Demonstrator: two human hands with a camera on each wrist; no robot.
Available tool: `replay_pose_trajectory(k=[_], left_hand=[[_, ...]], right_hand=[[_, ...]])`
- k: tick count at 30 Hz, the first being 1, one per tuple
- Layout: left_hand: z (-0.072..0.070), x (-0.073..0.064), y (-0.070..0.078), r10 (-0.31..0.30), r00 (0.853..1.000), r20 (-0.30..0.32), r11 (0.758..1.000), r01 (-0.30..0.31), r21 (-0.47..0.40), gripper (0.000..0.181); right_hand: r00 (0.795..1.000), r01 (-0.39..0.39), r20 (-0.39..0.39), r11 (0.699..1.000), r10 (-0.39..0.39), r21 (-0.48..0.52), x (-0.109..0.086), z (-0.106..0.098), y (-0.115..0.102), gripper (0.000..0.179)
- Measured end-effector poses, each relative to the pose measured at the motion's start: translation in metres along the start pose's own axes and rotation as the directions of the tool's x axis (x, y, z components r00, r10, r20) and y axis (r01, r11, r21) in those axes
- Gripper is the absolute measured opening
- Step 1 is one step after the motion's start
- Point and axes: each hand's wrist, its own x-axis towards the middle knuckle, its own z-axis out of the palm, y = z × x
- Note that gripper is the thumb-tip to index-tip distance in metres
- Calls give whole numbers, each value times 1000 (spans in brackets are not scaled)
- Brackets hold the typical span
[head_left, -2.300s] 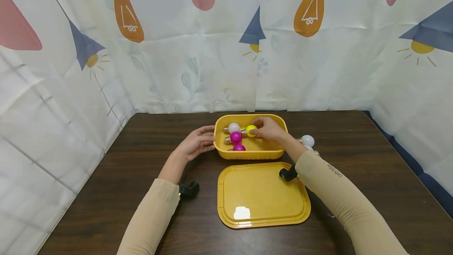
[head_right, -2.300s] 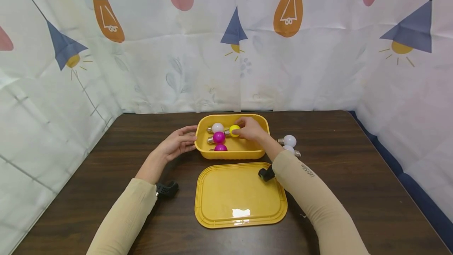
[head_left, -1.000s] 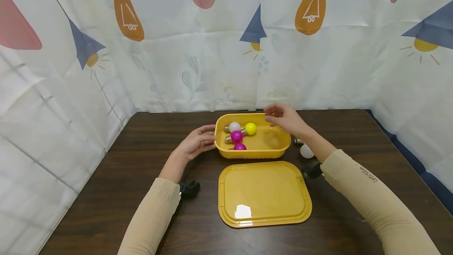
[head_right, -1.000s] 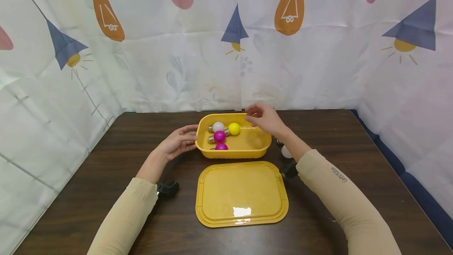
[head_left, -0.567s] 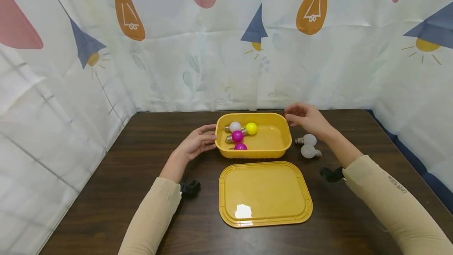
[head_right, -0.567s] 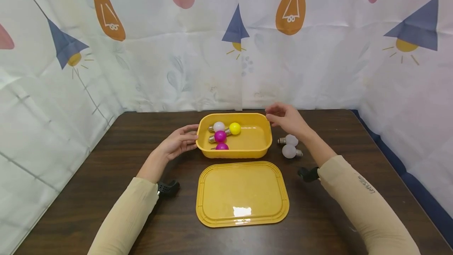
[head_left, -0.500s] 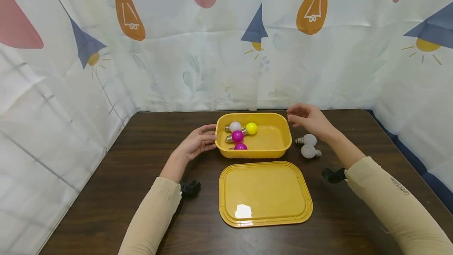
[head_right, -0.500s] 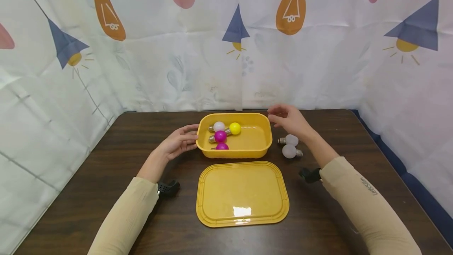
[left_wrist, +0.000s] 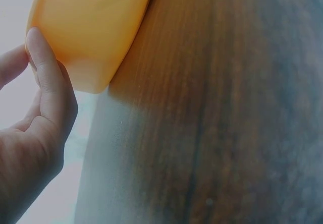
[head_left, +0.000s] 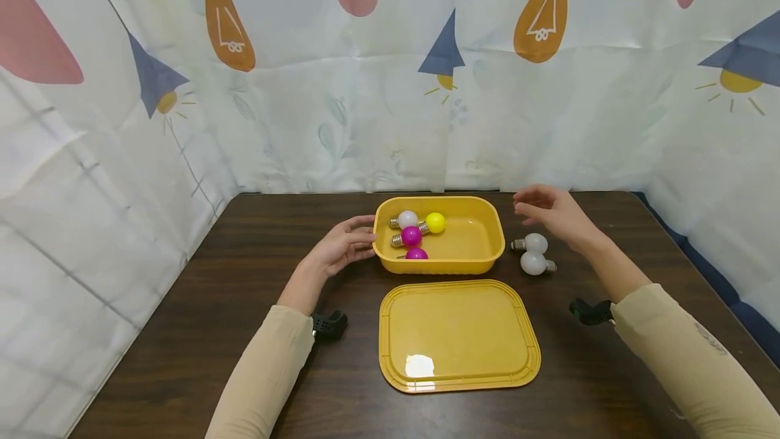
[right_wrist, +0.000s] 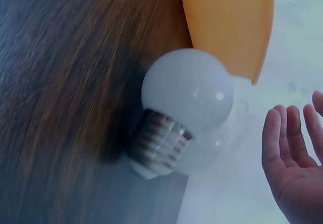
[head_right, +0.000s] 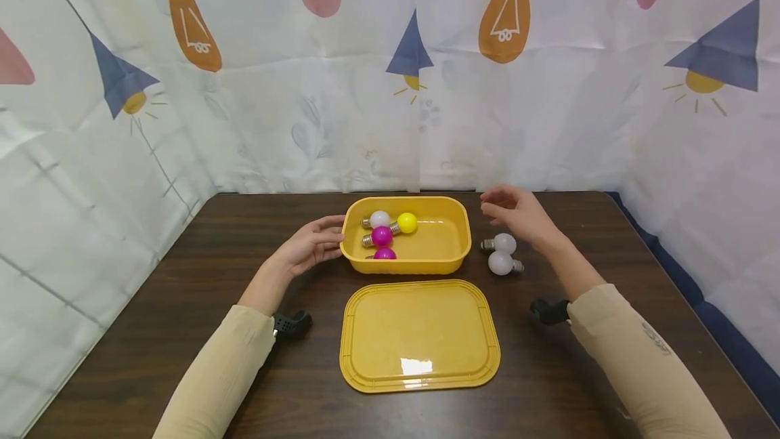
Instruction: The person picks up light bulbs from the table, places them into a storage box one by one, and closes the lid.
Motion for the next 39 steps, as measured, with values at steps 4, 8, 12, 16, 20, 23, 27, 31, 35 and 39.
replay_pose_trajectory(k=[4,8,12,16,20,23,27,31,35,39], left_hand=[[0,-1,-1,-1,1000,-4,1000,1,-5,57],[0,-2,0,4,1000,0,1000,-4,-3,58],[0,-1,0,9,1000,2,1000,-9,0,58],[-1,0,0,5,1000,-1,1000,-5,2,58],[-1,0,0,-1,1000,-6,1000,1,6,58],[-1,0,0,-1,1000,-5,1000,1,8,58],[-2,0,0,-1,1000,-2,1000,1,12,58],[-1,0,0,-3,1000,-5,1000,3,11,58],[-1,0,0,-2,1000,-10,1000,2,10,57],[0,0,0,0,1000,-9,1000,0,9,57]], right_hand=[[1000,-30,6,999,30,-10,-5,-3,5,49],[998,-55,10,998,55,-24,-10,-7,11,52],[998,-66,7,997,66,-33,-14,-10,20,53],[997,-78,7,996,78,-35,-18,-14,27,53],[995,-95,4,994,96,-53,-22,-18,30,55],[994,-108,3,992,108,-72,-24,-19,32,55],[992,-125,7,988,127,-95,-26,-20,35,56],[990,-136,14,986,138,-100,-27,-20,39,57],[989,-144,29,985,147,-94,-27,-21,41,57],[987,-150,52,984,155,-93,-28,-22,43,59]])
